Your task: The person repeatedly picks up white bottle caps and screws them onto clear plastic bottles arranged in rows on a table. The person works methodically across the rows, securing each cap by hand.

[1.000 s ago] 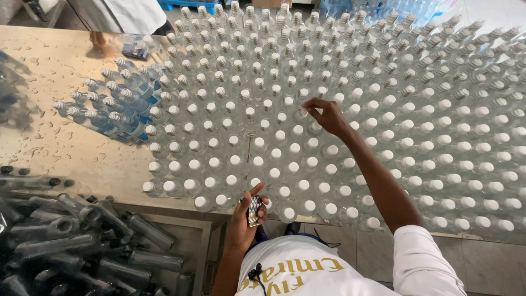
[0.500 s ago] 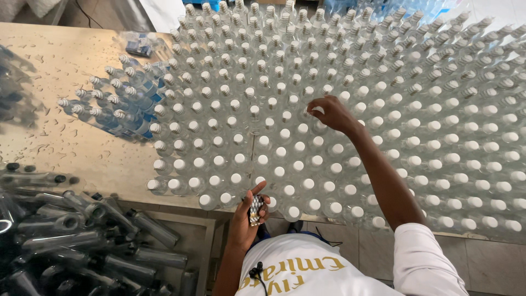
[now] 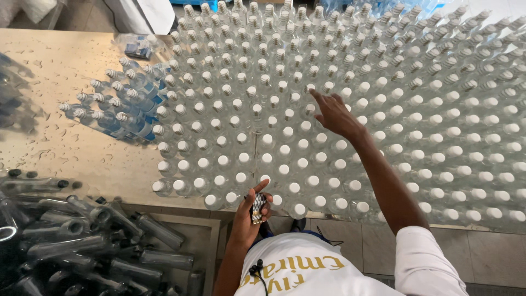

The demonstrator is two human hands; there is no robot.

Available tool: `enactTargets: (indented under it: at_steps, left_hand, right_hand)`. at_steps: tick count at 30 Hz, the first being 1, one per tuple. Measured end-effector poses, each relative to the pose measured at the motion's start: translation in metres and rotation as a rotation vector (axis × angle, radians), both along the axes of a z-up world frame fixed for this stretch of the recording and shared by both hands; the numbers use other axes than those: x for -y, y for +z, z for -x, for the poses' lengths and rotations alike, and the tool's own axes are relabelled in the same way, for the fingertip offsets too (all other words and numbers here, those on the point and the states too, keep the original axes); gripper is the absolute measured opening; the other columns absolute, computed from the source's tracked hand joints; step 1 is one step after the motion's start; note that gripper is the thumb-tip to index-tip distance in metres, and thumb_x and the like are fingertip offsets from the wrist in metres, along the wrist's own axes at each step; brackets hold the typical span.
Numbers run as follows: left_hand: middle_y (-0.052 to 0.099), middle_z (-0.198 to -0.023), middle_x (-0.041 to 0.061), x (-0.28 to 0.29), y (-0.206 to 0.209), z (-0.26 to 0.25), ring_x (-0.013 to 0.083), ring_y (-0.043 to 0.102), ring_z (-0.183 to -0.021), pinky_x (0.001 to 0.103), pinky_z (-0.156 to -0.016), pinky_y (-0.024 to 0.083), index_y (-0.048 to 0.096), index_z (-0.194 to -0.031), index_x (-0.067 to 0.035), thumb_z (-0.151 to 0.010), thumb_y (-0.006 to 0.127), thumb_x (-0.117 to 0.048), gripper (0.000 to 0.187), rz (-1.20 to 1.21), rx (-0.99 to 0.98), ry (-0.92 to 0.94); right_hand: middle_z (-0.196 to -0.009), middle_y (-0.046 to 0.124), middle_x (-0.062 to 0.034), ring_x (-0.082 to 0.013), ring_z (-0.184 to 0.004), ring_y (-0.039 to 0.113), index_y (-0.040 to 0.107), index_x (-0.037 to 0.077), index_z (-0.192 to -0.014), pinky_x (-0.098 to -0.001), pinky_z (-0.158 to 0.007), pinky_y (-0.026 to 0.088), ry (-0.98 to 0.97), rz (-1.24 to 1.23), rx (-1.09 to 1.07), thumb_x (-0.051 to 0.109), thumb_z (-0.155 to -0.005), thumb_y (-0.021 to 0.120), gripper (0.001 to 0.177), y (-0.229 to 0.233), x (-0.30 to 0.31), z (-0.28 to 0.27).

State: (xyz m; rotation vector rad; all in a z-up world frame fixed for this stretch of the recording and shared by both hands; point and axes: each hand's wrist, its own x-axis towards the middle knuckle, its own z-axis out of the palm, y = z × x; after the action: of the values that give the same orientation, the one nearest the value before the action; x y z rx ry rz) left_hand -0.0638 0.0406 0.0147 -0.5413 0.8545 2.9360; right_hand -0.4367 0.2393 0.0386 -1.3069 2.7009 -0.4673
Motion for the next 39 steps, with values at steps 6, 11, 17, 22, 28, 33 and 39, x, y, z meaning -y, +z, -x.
enactTargets:
  at_steps: [6, 11, 17, 22, 28, 33, 39]
  left_hand:
    - [0.072, -0.105, 0.011, 0.001, 0.010, 0.012, 0.0087, 0.055, -0.068, 0.024, -0.056, 0.044, 0.053, -0.160, -0.003, -0.105, 0.063, -0.047, 0.071, -0.004, -0.039, -0.054]
    - [0.053, -0.087, -0.002, -0.008, 0.027, 0.016, 0.0095, 0.055, -0.072, 0.028, -0.061, 0.041, 0.058, -0.135, -0.008, -0.099, 0.067, -0.058, 0.063, 0.103, -0.078, -0.182]
    - [0.067, -0.089, 0.005, -0.015, 0.020, 0.017, 0.0110, 0.059, -0.069, 0.027, -0.058, 0.043, 0.065, -0.133, -0.003, -0.094, 0.069, -0.061, 0.070, 0.205, -0.030, -0.308]
    - [0.073, -0.101, 0.009, -0.024, 0.021, 0.020, 0.0100, 0.057, -0.069, 0.026, -0.058, 0.041, 0.067, -0.127, -0.004, -0.101, 0.060, -0.062, 0.065, 0.194, -0.046, -0.396]
    - [0.074, -0.102, 0.013, -0.044, 0.018, 0.026, 0.0091, 0.055, -0.067, 0.025, -0.057, 0.043, 0.052, -0.159, -0.005, -0.109, 0.056, -0.047, 0.066, 0.046, -0.073, -0.303]
    - [0.073, -0.102, 0.012, -0.065, 0.013, 0.034, 0.0091, 0.057, -0.066, 0.026, -0.057, 0.044, 0.054, -0.159, -0.001, -0.104, 0.062, -0.050, 0.074, 0.041, -0.035, -0.188]
    - [0.073, -0.100, 0.008, -0.113, 0.009, 0.044, 0.0086, 0.053, -0.065, 0.026, -0.054, 0.044, 0.053, -0.161, -0.003, -0.104, 0.062, -0.050, 0.075, 0.016, -0.016, -0.030]
  right_hand:
    - [-0.124, 0.081, -0.0069, -0.0210, -0.107, 0.079, 0.078, 0.012, -0.117, -0.0365, -0.092, 0.067, 0.189, 0.393, 0.474, 0.020, -0.092, 0.086, 0.028, 0.053, 0.028, -0.137]
    - [-0.100, 0.076, -0.0012, -0.0161, -0.091, 0.072, 0.077, 0.015, -0.116, -0.0322, -0.079, 0.058, 0.216, 0.357, 0.659, 0.017, -0.092, 0.089, 0.027, 0.070, 0.039, -0.217]
    - [-0.089, 0.085, 0.0006, -0.0063, -0.071, 0.073, 0.082, 0.014, -0.107, -0.0243, -0.063, 0.059, -0.074, 0.409, 0.871, 0.005, -0.090, 0.087, 0.020, 0.093, 0.026, -0.236]
    - [-0.094, 0.086, -0.0046, -0.0085, -0.059, 0.074, 0.081, 0.007, -0.116, -0.0265, -0.063, 0.065, -0.029, 0.474, 0.814, 0.000, -0.092, 0.084, 0.025, 0.073, 0.004, -0.236]
    - [-0.105, 0.088, -0.0022, -0.0136, -0.091, 0.086, 0.079, 0.012, -0.127, -0.0281, -0.077, 0.068, 0.123, 0.507, 0.521, 0.011, -0.098, 0.080, 0.029, 0.072, -0.020, -0.186]
    - [-0.113, 0.084, -0.0064, -0.0156, -0.099, 0.081, 0.080, 0.008, -0.118, -0.0317, -0.091, 0.070, -0.057, 0.654, 0.322, 0.007, -0.100, 0.080, 0.018, 0.043, -0.040, -0.069]
    - [-0.112, 0.083, -0.0113, -0.0219, -0.106, 0.080, 0.078, 0.001, -0.119, -0.0340, -0.095, 0.065, -0.132, 0.700, 0.264, 0.003, -0.107, 0.070, 0.015, -0.023, -0.040, 0.052]
